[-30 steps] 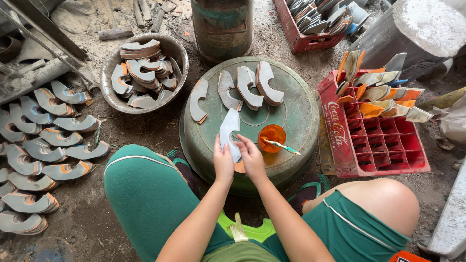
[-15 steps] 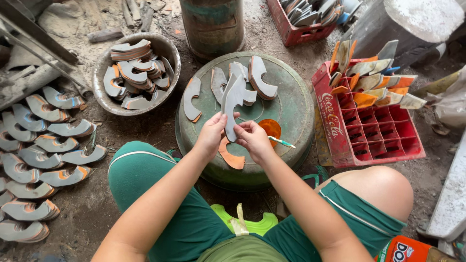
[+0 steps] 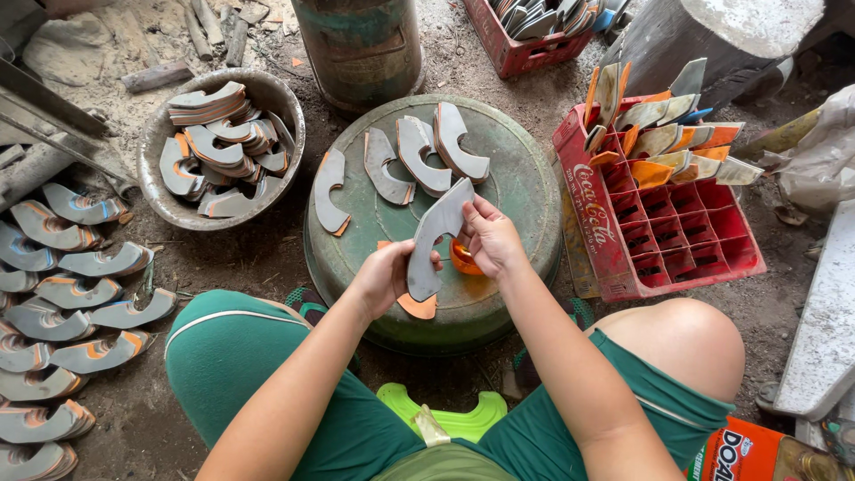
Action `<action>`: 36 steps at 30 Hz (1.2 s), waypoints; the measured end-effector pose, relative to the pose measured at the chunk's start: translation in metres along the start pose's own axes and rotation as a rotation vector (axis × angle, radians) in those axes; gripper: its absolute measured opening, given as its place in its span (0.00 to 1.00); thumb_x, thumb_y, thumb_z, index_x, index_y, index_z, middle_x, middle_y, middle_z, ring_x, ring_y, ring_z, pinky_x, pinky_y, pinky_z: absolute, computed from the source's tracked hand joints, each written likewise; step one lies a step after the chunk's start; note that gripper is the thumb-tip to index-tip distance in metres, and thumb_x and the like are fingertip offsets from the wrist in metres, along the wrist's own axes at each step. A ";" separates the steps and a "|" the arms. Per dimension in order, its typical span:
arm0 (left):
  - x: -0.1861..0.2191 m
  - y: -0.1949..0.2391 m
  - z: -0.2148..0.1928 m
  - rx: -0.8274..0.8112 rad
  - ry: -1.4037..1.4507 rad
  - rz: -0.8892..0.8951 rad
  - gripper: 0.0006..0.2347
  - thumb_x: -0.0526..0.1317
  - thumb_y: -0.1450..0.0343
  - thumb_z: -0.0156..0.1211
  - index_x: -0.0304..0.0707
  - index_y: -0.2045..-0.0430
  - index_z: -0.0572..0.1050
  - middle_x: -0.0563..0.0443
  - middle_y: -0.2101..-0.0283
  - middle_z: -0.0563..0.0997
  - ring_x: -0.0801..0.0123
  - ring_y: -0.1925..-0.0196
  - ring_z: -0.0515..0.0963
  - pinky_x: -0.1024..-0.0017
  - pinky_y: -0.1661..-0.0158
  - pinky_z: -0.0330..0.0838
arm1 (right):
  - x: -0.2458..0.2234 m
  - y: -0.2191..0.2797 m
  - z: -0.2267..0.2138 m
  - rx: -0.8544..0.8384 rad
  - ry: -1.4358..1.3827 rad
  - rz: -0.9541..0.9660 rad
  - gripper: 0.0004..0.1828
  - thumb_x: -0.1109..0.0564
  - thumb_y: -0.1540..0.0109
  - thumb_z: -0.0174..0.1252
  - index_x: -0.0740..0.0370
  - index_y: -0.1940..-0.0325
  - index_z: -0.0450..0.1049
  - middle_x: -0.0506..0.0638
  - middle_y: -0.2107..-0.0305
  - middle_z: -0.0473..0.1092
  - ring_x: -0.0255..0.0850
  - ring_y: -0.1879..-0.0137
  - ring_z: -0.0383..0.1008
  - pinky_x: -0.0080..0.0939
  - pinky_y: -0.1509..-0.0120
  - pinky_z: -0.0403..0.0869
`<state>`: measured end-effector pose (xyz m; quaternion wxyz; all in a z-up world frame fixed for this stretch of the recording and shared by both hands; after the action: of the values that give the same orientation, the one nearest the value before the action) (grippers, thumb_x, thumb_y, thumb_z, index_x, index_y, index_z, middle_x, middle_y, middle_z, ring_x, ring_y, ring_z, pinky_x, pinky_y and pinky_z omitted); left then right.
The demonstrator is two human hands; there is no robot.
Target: The person sits on the ground and paints curved metal parts orange using a small brush. They dip the brush into a container of orange paint, apply it to the parts, and place the finished pieces into a red crate.
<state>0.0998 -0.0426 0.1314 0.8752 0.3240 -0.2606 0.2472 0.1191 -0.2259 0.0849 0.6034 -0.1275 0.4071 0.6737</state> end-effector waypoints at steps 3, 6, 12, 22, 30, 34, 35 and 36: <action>0.009 0.002 0.005 -0.013 -0.049 -0.015 0.18 0.44 0.23 0.41 0.28 0.50 0.75 0.44 0.52 0.82 0.59 0.48 0.81 0.60 0.46 0.74 | -0.004 -0.003 0.007 -0.031 -0.016 0.007 0.16 0.55 0.33 0.59 0.57 0.42 0.74 0.46 0.56 0.77 0.37 0.53 0.79 0.43 0.48 0.78; 0.017 0.005 0.016 -0.032 -0.037 0.062 0.20 0.46 0.21 0.39 0.28 0.45 0.74 0.44 0.46 0.81 0.62 0.42 0.79 0.62 0.43 0.71 | -0.017 -0.007 0.005 -0.038 -0.012 -0.062 0.14 0.56 0.33 0.60 0.61 0.44 0.74 0.48 0.56 0.77 0.39 0.52 0.80 0.43 0.46 0.79; 0.003 0.018 0.034 -0.003 0.178 0.145 0.23 0.52 0.21 0.35 0.34 0.39 0.67 0.48 0.42 0.76 0.66 0.39 0.75 0.58 0.42 0.73 | -0.028 -0.015 -0.009 0.020 -0.075 -0.156 0.13 0.57 0.33 0.59 0.60 0.45 0.73 0.49 0.58 0.78 0.39 0.54 0.80 0.41 0.49 0.78; 0.000 0.001 -0.010 0.166 0.203 0.264 0.21 0.50 0.20 0.39 0.30 0.44 0.68 0.45 0.49 0.77 0.62 0.48 0.77 0.60 0.50 0.74 | -0.052 -0.002 0.006 0.156 0.745 0.020 0.26 0.38 0.35 0.55 0.59 0.44 0.73 0.51 0.60 0.79 0.42 0.61 0.80 0.42 0.57 0.77; -0.001 -0.001 -0.031 0.265 0.288 0.243 0.19 0.50 0.21 0.40 0.35 0.44 0.69 0.49 0.51 0.76 0.66 0.49 0.76 0.63 0.52 0.73 | -0.056 0.055 0.009 -0.142 2.282 0.076 0.27 0.36 0.44 0.66 0.62 0.57 0.78 0.59 0.61 0.77 0.55 0.53 0.78 0.52 0.49 0.75; -0.008 -0.006 -0.031 0.294 0.270 0.238 0.19 0.49 0.20 0.41 0.33 0.45 0.70 0.48 0.50 0.77 0.65 0.49 0.76 0.61 0.51 0.75 | -0.042 0.056 0.003 -0.172 2.271 -0.170 0.10 0.54 0.42 0.61 0.62 0.61 0.76 0.58 0.60 0.74 0.57 0.53 0.77 0.54 0.51 0.75; -0.009 -0.007 -0.033 0.303 0.265 0.235 0.19 0.49 0.20 0.41 0.33 0.45 0.69 0.48 0.50 0.77 0.65 0.49 0.76 0.61 0.51 0.75 | -0.041 0.055 0.002 -0.160 2.267 -0.201 0.05 0.60 0.39 0.57 0.62 0.62 0.77 0.58 0.60 0.73 0.57 0.53 0.77 0.55 0.51 0.76; -0.009 -0.007 -0.035 0.313 0.260 0.232 0.19 0.50 0.20 0.41 0.33 0.46 0.69 0.48 0.50 0.77 0.65 0.49 0.76 0.61 0.52 0.75 | -0.042 0.054 0.002 -0.148 2.262 -0.250 0.04 0.61 0.39 0.56 0.62 0.63 0.76 0.58 0.61 0.73 0.56 0.53 0.77 0.54 0.51 0.76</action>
<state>0.1077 -0.0257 0.1001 0.8062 0.3889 -0.1397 0.4234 0.0803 -0.2515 0.1354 -0.0556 -0.7366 0.6614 0.1301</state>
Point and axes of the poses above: each hand's wrist, its own y-axis away from the middle knuckle, its own z-axis out of the palm, x = y × z, the point moved 8 cm from there along -y, towards the middle knuckle
